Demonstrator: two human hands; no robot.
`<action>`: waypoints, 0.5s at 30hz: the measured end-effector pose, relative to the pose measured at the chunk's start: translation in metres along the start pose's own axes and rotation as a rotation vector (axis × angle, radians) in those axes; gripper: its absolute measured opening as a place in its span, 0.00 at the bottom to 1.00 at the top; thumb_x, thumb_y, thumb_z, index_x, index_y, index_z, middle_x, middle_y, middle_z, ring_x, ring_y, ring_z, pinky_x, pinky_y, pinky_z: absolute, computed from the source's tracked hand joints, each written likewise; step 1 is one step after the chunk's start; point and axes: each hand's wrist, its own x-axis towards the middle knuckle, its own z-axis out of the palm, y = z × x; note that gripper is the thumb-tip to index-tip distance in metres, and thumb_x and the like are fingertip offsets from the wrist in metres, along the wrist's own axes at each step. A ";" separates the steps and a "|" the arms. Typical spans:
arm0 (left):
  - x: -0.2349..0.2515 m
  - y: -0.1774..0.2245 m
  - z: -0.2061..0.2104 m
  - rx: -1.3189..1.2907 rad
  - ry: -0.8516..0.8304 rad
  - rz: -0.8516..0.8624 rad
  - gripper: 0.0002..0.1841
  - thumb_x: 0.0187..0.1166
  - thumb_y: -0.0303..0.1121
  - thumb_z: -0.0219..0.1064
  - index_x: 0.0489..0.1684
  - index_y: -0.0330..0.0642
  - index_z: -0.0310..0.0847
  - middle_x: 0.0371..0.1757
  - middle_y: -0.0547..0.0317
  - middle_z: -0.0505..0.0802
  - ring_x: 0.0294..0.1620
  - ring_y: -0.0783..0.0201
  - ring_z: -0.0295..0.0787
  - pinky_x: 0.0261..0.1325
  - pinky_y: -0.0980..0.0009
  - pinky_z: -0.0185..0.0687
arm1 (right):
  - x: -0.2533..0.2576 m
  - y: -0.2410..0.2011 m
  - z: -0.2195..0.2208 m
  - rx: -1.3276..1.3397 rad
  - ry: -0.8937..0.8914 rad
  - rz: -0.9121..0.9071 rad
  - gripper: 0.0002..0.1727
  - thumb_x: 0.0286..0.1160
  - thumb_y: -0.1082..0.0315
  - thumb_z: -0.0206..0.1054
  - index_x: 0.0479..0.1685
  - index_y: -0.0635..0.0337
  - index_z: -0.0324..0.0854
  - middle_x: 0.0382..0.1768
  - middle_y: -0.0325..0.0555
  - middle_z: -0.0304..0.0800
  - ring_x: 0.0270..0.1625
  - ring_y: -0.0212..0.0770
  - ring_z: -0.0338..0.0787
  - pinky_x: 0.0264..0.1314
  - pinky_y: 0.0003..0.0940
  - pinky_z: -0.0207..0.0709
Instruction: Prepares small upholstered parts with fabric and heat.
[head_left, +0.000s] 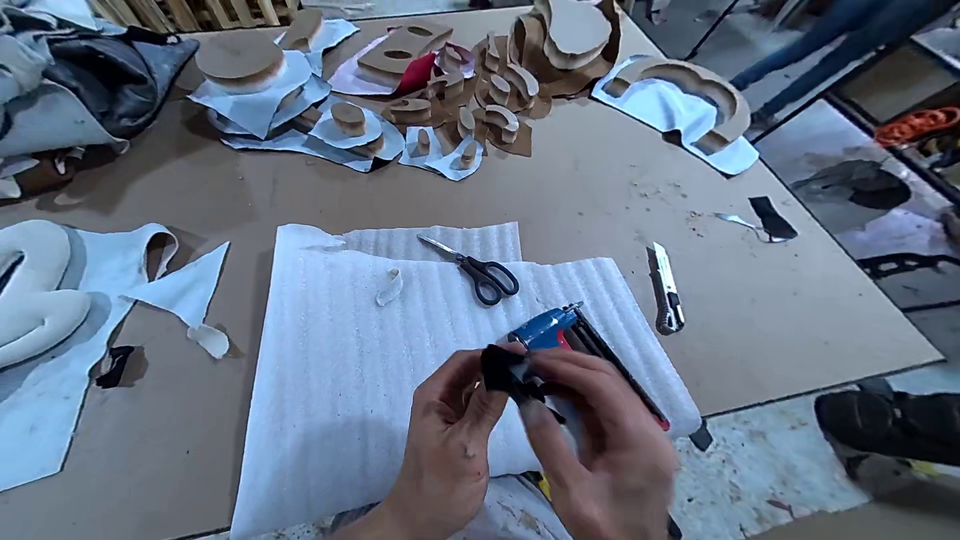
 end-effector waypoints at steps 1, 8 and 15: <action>0.002 0.002 -0.001 0.075 0.016 0.043 0.11 0.90 0.29 0.57 0.59 0.33 0.80 0.58 0.49 0.93 0.62 0.60 0.91 0.69 0.61 0.86 | 0.002 -0.004 -0.007 -0.091 -0.015 -0.040 0.19 0.75 0.54 0.72 0.61 0.50 0.84 0.61 0.43 0.88 0.57 0.37 0.92 0.51 0.35 0.92; -0.003 -0.003 -0.003 0.563 0.005 0.373 0.21 0.95 0.46 0.45 0.58 0.35 0.71 0.41 0.60 0.86 0.38 0.77 0.86 0.40 0.79 0.87 | 0.019 -0.042 0.013 -0.301 0.018 -0.257 0.18 0.70 0.50 0.77 0.50 0.50 0.86 0.44 0.39 0.87 0.44 0.27 0.88 0.40 0.19 0.84; -0.009 0.004 -0.002 0.278 0.001 0.244 0.17 0.96 0.42 0.46 0.55 0.37 0.72 0.40 0.64 0.83 0.38 0.78 0.82 0.42 0.80 0.83 | 0.022 -0.036 0.024 -0.214 -0.009 -0.252 0.08 0.75 0.64 0.74 0.33 0.59 0.90 0.33 0.39 0.90 0.35 0.22 0.88 0.34 0.12 0.82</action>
